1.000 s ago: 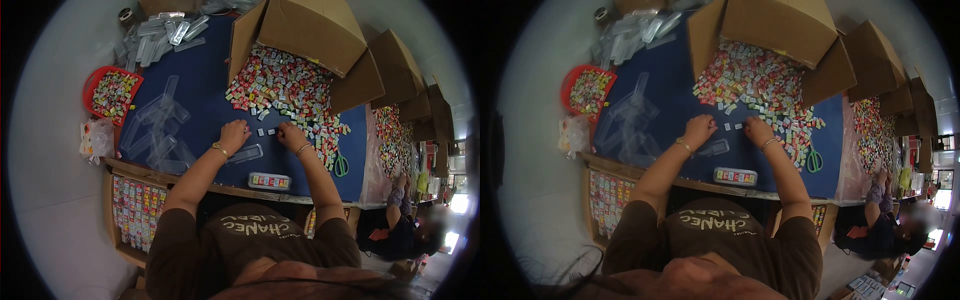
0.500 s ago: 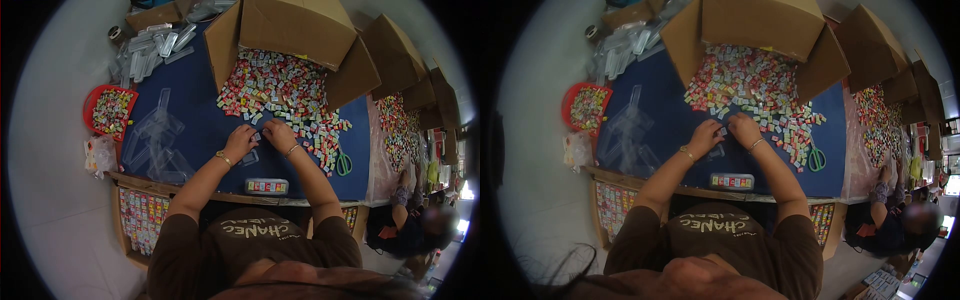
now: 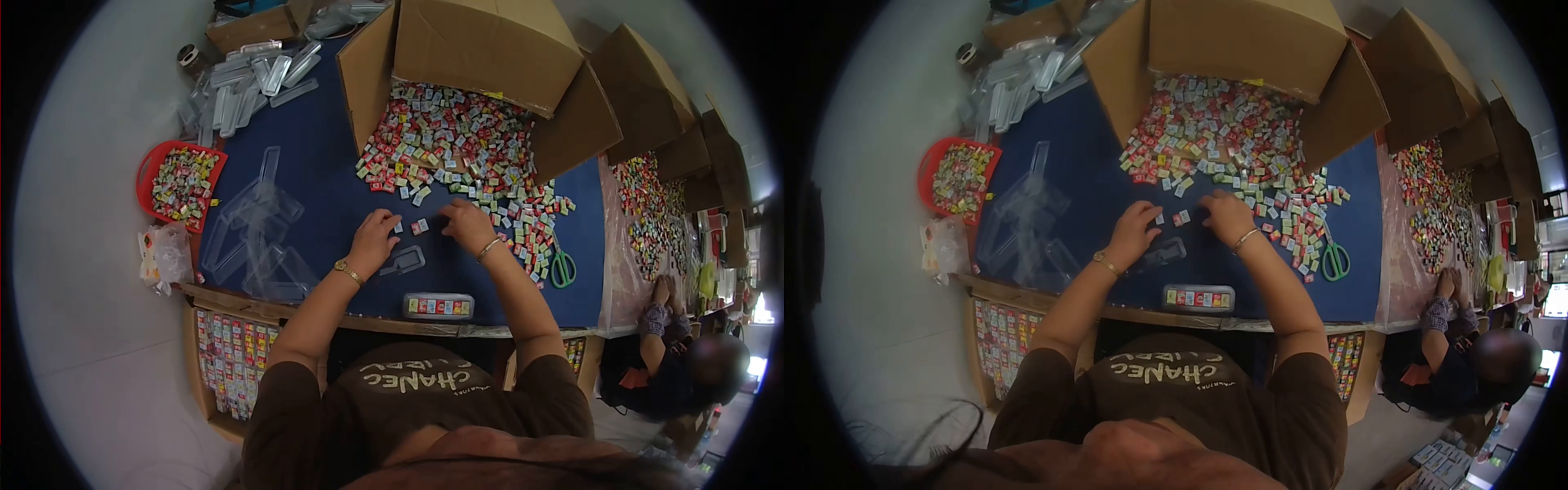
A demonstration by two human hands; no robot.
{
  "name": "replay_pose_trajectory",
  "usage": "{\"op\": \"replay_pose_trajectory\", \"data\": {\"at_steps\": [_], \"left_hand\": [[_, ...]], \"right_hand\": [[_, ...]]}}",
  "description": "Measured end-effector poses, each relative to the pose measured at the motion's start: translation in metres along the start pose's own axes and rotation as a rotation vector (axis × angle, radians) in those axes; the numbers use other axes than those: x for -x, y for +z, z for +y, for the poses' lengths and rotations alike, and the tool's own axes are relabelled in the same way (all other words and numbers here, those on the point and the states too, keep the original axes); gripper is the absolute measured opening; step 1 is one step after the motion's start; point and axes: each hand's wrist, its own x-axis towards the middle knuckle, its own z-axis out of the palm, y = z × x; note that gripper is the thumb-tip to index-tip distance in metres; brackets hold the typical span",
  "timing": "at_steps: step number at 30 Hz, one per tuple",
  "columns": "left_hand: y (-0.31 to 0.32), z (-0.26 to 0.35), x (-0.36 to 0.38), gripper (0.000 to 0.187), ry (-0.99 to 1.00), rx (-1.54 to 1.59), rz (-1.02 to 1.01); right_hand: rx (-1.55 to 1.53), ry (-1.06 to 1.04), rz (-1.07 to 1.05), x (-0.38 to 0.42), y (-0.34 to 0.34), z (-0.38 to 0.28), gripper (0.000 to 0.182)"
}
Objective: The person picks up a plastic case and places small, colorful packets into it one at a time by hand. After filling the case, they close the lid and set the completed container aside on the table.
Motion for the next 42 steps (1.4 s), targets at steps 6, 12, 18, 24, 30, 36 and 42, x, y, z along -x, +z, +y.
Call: {"op": "replay_pose_trajectory", "data": {"at_steps": [6,12,18,24,30,36,42], "left_hand": [[0.017,-0.005,-0.008,0.04,0.06,-0.055,-0.061],[0.016,0.013,-0.009,0.044,0.036,-0.06,-0.021],[0.023,0.007,-0.017,0.039,0.094,-0.005,-0.02],[0.018,0.018,-0.046,0.031,0.06,-0.054,0.004],[0.039,-0.009,-0.073,0.026,0.155,-0.228,0.022],[-0.014,-0.005,-0.029,0.03,-0.003,-0.196,-0.087],[-0.007,-0.004,-0.007,0.029,0.013,-0.055,-0.131]], "right_hand": [[-0.143,-0.008,0.023,0.001,0.021,0.026,0.017],[-0.213,-0.293,0.084,-0.015,0.027,0.008,0.019],[-0.082,-0.115,0.307,-0.028,0.019,0.032,0.018],[0.185,-0.123,0.353,-0.039,0.027,0.04,0.014],[0.188,0.001,0.385,-0.044,0.027,0.039,0.01],[0.141,0.016,0.17,-0.026,0.022,0.023,0.015],[-0.165,-0.001,-0.004,-0.021,0.022,0.015,0.023]]}}
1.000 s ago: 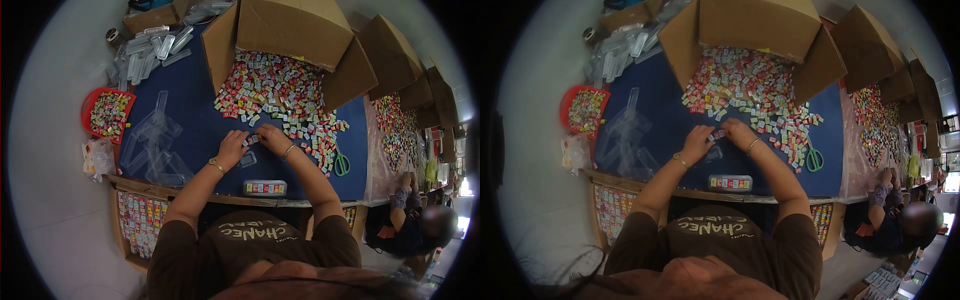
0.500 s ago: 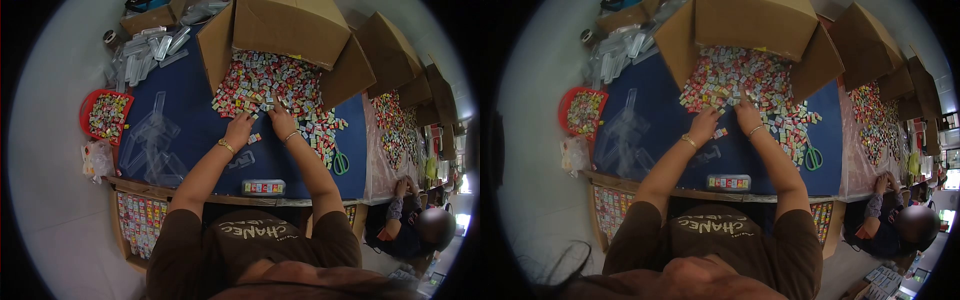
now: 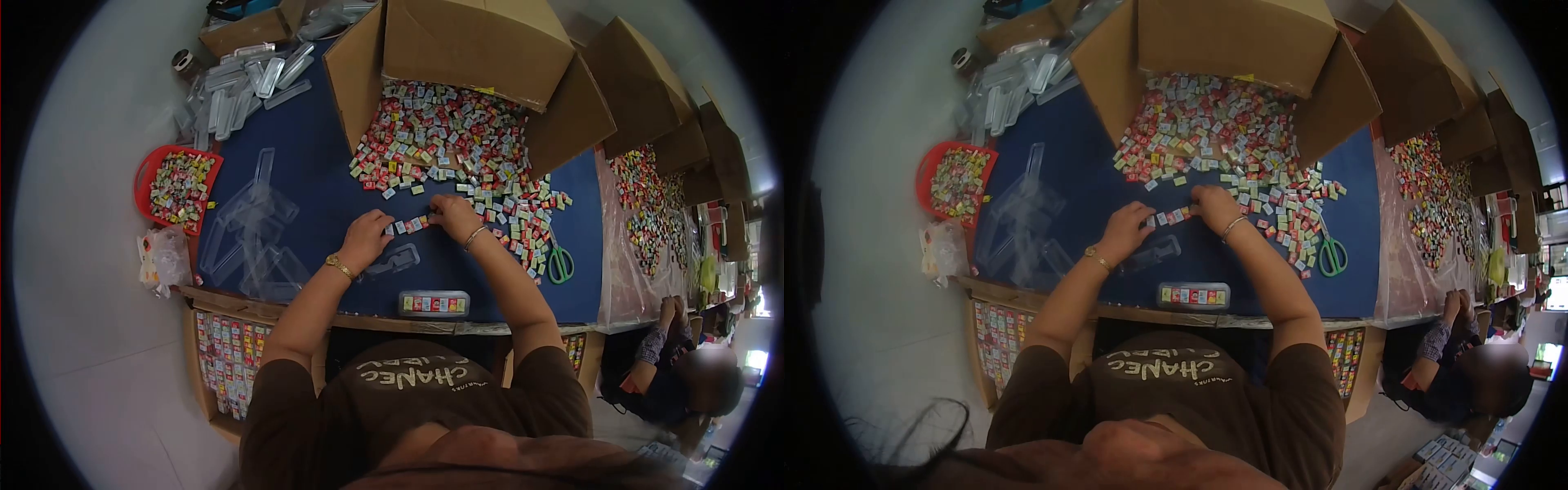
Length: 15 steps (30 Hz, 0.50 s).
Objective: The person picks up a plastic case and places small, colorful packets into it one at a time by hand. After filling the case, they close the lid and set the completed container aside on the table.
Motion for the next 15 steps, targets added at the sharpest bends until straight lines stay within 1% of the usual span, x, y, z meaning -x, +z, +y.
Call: {"op": "replay_pose_trajectory", "data": {"at_steps": [3,5,9,10,11,12,13,14,15], "left_hand": [[0.013,0.005,0.0,0.027,-0.038,-0.081,0.069],[0.015,0.006,0.002,0.027,-0.057,-0.114,0.078],[0.015,0.007,0.006,0.029,-0.118,-0.158,0.08],[0.014,0.007,0.006,0.029,-0.12,-0.162,0.08],[0.012,0.007,0.007,0.03,-0.058,-0.161,0.119],[0.011,0.007,0.007,0.032,0.006,-0.16,0.156],[0.01,0.007,0.007,0.032,0.007,-0.163,0.153],[0.01,0.005,0.004,0.034,0.055,-0.136,0.145],[0.009,0.003,0.002,0.038,0.103,-0.11,0.138]], "right_hand": [[-0.015,0.031,-0.017,0.001,0.008,0.002,0.021],[0.008,0.015,0.059,0.004,0.012,0.001,0.019],[0.092,0.039,0.054,0.0,0.003,-0.009,0.016],[0.124,0.045,0.108,-0.006,-0.003,-0.016,0.016],[0.155,0.052,0.162,-0.011,-0.004,-0.021,0.015],[0.151,0.053,0.163,-0.02,0.0,-0.019,0.015],[0.16,-0.078,0.277,-0.031,0.008,-0.015,0.016],[0.168,-0.209,0.392,-0.038,0.013,-0.012,0.017],[0.165,-0.208,0.396,-0.041,0.018,-0.007,0.017]]}}
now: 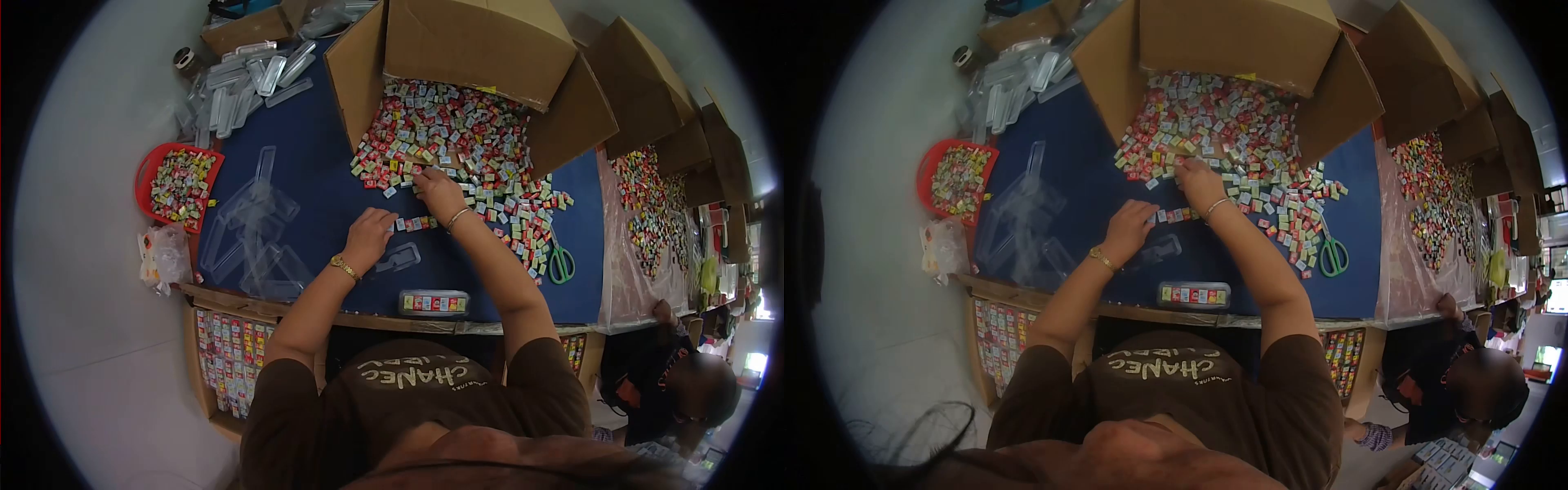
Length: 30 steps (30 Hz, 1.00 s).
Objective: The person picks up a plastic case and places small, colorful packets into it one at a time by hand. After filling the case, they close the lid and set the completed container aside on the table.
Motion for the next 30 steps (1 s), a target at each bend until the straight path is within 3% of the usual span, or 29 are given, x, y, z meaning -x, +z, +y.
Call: {"op": "replay_pose_trajectory", "data": {"at_steps": [2,6,8,11,14,18,23,30], "left_hand": [[0.0,-0.005,-0.002,0.038,0.0,0.034,-0.011],[-0.003,-0.008,-0.004,0.04,0.004,0.089,-0.058],[-0.006,-0.004,-0.003,0.04,0.014,0.09,-0.086],[-0.01,-0.002,0.002,0.04,-0.001,0.066,-0.08],[-0.01,-0.006,0.011,0.04,-0.066,0.048,-0.029],[-0.013,-0.011,0.016,0.04,-0.111,0.049,0.0],[-0.02,-0.017,0.019,0.042,-0.144,0.038,-0.014],[-0.017,-0.019,0.015,0.048,-0.074,0.079,-0.053]], "right_hand": [[0.097,-0.01,-0.139,-0.001,0.005,0.003,0.013],[0.095,0.025,-0.074,0.015,-0.011,0.012,0.01],[0.127,0.193,-0.263,0.024,-0.025,0.013,0.013],[0.102,0.292,-0.36,0.044,-0.036,0.006,0.016],[-0.062,0.317,-0.303,0.041,-0.045,-0.006,0.017],[-0.131,0.118,-0.263,0.015,-0.034,-0.063,0.019],[0.04,-0.058,-0.386,0.006,0.015,-0.088,0.015],[0.104,0.129,-0.435,0.022,-0.051,-0.039,0.028]]}}
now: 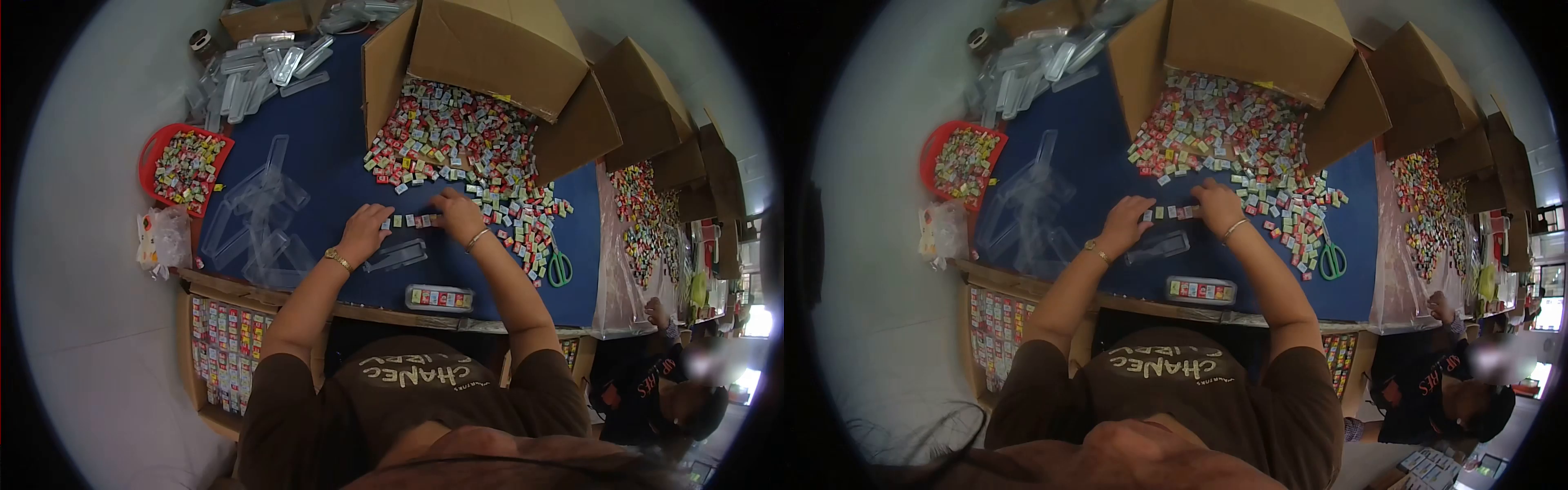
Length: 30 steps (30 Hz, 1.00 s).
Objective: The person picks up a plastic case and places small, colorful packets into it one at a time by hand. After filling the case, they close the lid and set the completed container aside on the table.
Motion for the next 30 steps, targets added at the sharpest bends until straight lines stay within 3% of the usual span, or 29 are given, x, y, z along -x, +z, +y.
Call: {"op": "replay_pose_trajectory", "data": {"at_steps": [2,6,14,20,26,30], "left_hand": [[0.004,0.001,-0.005,0.049,0.008,0.01,-0.009],[0.01,0.01,-0.014,0.051,-0.001,0.002,-0.088],[0.018,0.014,-0.019,0.036,0.026,-0.016,-0.064],[-0.012,0.035,0.008,0.031,-0.002,-0.013,-0.055],[-0.013,0.051,0.061,0.033,-0.112,-0.027,-0.063],[-0.005,0.045,0.078,0.03,-0.07,-0.045,0.051]], "right_hand": [[-0.041,-0.043,-0.013,0.006,0.01,0.022,0.043],[-0.15,-0.128,-0.06,0.005,0.03,0.028,0.05],[-0.16,-0.224,0.145,0.01,0.043,0.014,0.029],[-0.239,-0.274,0.064,0.021,0.023,-0.008,0.023],[-0.243,-0.391,-0.062,0.033,0.038,-0.028,0.028],[-0.219,-0.295,-0.094,0.035,0.026,-0.032,0.026]]}}
